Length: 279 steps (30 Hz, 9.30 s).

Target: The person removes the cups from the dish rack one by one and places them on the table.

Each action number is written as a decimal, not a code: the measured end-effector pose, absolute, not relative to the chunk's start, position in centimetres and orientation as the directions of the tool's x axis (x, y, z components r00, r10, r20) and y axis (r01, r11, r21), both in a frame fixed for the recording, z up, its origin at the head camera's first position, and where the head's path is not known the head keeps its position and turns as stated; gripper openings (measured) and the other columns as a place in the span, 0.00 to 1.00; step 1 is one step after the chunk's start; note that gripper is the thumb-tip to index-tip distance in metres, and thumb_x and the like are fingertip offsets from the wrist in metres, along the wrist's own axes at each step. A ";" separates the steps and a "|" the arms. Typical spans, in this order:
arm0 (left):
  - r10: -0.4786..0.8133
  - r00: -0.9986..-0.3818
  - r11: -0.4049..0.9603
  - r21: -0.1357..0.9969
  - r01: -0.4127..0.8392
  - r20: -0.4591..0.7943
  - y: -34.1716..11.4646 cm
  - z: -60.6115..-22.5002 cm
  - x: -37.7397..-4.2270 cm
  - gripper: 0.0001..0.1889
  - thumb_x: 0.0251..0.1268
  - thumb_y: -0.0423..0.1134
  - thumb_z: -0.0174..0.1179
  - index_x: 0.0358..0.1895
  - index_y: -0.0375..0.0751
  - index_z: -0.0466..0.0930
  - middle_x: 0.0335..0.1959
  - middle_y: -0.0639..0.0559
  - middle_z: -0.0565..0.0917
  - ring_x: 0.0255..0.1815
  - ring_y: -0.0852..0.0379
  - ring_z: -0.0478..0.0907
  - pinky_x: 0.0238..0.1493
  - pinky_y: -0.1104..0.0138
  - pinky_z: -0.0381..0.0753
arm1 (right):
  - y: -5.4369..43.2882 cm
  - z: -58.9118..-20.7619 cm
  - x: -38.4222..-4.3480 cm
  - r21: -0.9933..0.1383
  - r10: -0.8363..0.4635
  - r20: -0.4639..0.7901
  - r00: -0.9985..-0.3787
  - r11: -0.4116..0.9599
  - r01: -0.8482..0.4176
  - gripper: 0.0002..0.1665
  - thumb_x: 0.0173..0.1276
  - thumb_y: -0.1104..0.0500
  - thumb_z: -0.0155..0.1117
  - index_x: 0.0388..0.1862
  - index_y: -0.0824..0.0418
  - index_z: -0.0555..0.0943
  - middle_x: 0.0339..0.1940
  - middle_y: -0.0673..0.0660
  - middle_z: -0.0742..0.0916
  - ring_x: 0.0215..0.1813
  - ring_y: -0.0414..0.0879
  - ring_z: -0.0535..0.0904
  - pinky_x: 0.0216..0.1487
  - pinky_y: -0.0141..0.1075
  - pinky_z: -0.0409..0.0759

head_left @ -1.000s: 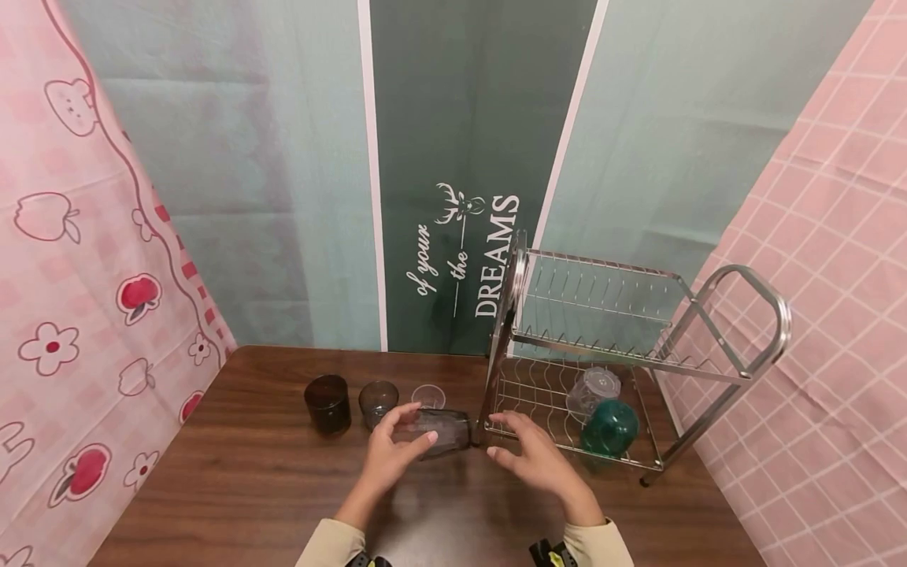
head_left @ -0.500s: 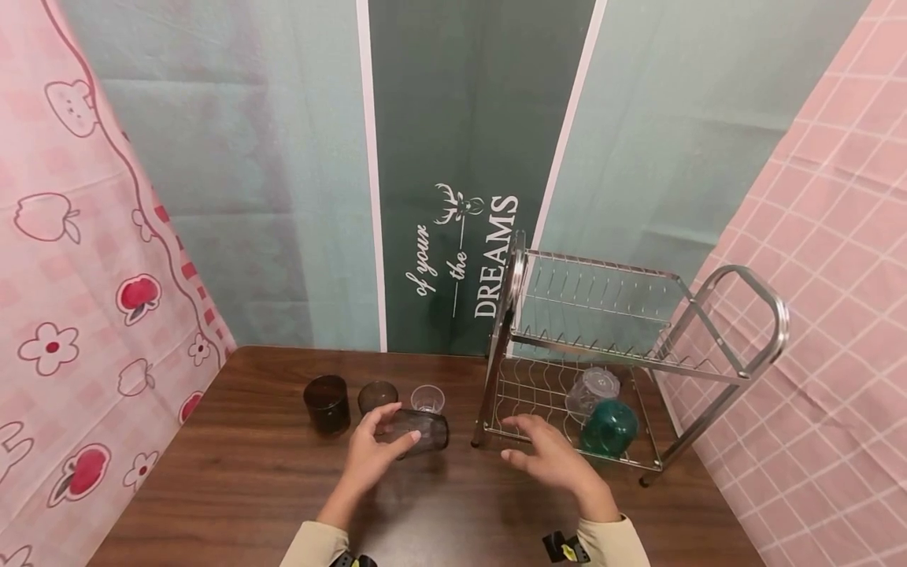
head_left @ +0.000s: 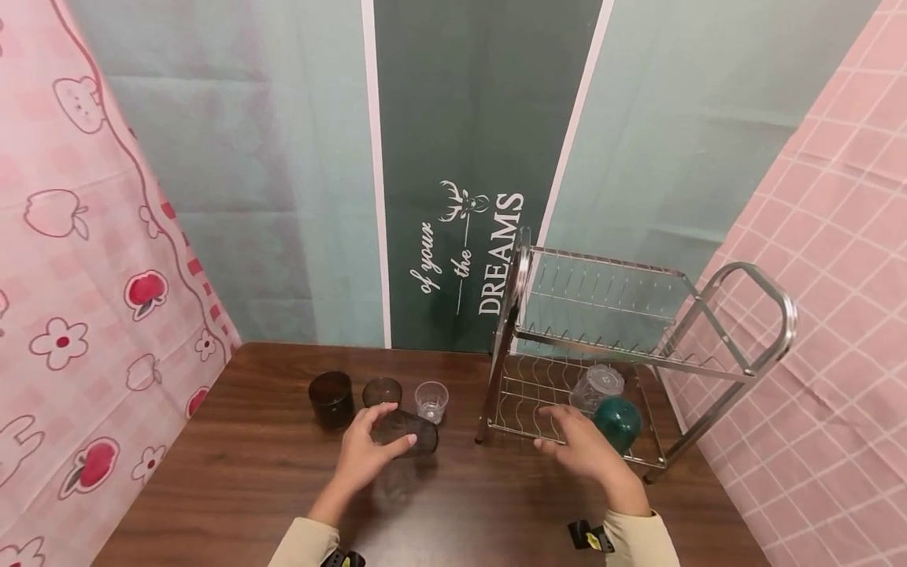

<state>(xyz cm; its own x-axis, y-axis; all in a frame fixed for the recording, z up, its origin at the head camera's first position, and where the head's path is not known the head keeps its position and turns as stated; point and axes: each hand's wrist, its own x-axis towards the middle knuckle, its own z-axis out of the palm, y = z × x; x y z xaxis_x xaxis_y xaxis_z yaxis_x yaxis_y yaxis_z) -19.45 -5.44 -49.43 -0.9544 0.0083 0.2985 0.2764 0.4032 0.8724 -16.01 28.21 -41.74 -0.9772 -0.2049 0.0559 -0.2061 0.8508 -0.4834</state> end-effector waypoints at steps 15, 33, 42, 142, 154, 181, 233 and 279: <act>0.029 -0.963 0.498 0.831 0.247 0.268 -8.0 -48.9 -19.4 0.30 0.38 0.46 0.76 0.51 0.45 0.79 0.46 0.48 0.76 0.48 0.47 0.74 0.46 0.55 0.71 | 31.2 -42.0 -16.4 -0.355 -0.189 0.186 -0.964 0.902 -0.245 0.23 0.56 0.59 0.69 0.51 0.65 0.77 0.50 0.71 0.76 0.51 0.68 0.72 0.46 0.58 0.70; 0.029 -0.973 0.618 0.761 0.199 0.230 -11.8 -48.3 -19.5 0.31 0.43 0.47 0.74 0.53 0.41 0.78 0.51 0.42 0.74 0.54 0.42 0.66 0.51 0.46 0.65 | 33.7 -42.5 -16.7 -0.215 -0.071 0.220 -0.973 0.969 -0.119 0.26 0.54 0.56 0.70 0.51 0.65 0.78 0.53 0.78 0.72 0.52 0.79 0.65 0.39 0.68 0.66; 0.046 -0.978 0.673 0.717 0.179 0.202 -12.9 -48.3 -19.3 0.31 0.47 0.49 0.71 0.55 0.39 0.76 0.53 0.37 0.71 0.55 0.38 0.64 0.48 0.43 0.66 | 34.7 -42.9 -16.7 -0.200 -0.031 0.230 -0.973 0.977 -0.079 0.25 0.54 0.58 0.70 0.50 0.66 0.78 0.55 0.81 0.69 0.54 0.80 0.62 0.39 0.70 0.64; 0.268 -0.896 0.875 0.301 0.380 0.354 -10.2 -45.9 -19.5 0.23 0.48 0.46 0.70 0.47 0.39 0.81 0.44 0.39 0.75 0.42 0.39 0.74 0.34 0.47 0.72 | 32.3 -40.6 -17.1 -0.411 -0.078 0.327 -0.942 0.886 -0.216 0.32 0.56 0.64 0.70 0.61 0.64 0.72 0.60 0.77 0.66 0.58 0.76 0.61 0.47 0.67 0.64; 0.198 -0.907 0.786 0.493 0.374 0.373 -8.1 -47.2 -19.4 0.24 0.48 0.46 0.71 0.50 0.40 0.80 0.45 0.44 0.75 0.46 0.43 0.75 0.41 0.50 0.74 | 31.0 -41.7 -16.1 -0.419 -0.089 0.458 -0.884 0.856 -0.304 0.32 0.51 0.66 0.72 0.57 0.64 0.75 0.57 0.74 0.70 0.54 0.72 0.67 0.45 0.65 0.66; 0.100 -0.922 0.499 0.783 0.372 0.374 -3.2 -50.3 -19.1 0.25 0.48 0.41 0.70 0.53 0.42 0.77 0.45 0.49 0.76 0.45 0.49 0.75 0.43 0.55 0.73 | 29.0 -44.8 -15.5 -0.715 0.148 0.449 -0.881 0.651 -0.255 0.28 0.59 0.64 0.67 0.60 0.60 0.72 0.55 0.61 0.77 0.48 0.50 0.74 0.42 0.30 0.71; 0.268 -0.918 -0.312 0.928 0.206 0.294 1.2 -50.6 -18.3 0.30 0.52 0.26 0.63 0.61 0.34 0.67 0.54 0.34 0.70 0.51 0.39 0.71 0.42 0.57 0.78 | 20.4 -47.6 -15.7 -0.982 0.107 0.178 -0.978 -0.049 -0.184 0.25 0.67 0.68 0.52 0.62 0.72 0.63 0.53 0.68 0.72 0.46 0.46 0.73 0.39 0.35 0.77; 0.174 -0.930 0.201 0.913 0.355 0.324 -3.9 -44.4 -17.3 0.30 0.45 0.32 0.72 0.56 0.40 0.75 0.44 0.38 0.76 0.43 0.40 0.76 0.37 0.54 0.78 | 25.7 -45.8 -15.5 -0.601 -0.174 0.302 -0.937 0.729 -0.329 0.31 0.55 0.55 0.71 0.58 0.60 0.74 0.55 0.58 0.77 0.53 0.57 0.74 0.50 0.53 0.71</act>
<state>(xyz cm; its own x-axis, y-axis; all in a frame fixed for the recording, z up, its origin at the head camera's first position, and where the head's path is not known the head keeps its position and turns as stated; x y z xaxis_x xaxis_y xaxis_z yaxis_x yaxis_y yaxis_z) -17.27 -3.85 -44.36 -0.9301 0.1737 0.3237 0.3552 0.2010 0.9129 -15.54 25.73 -45.85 -0.9373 -0.1739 0.3021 -0.3288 0.7286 -0.6009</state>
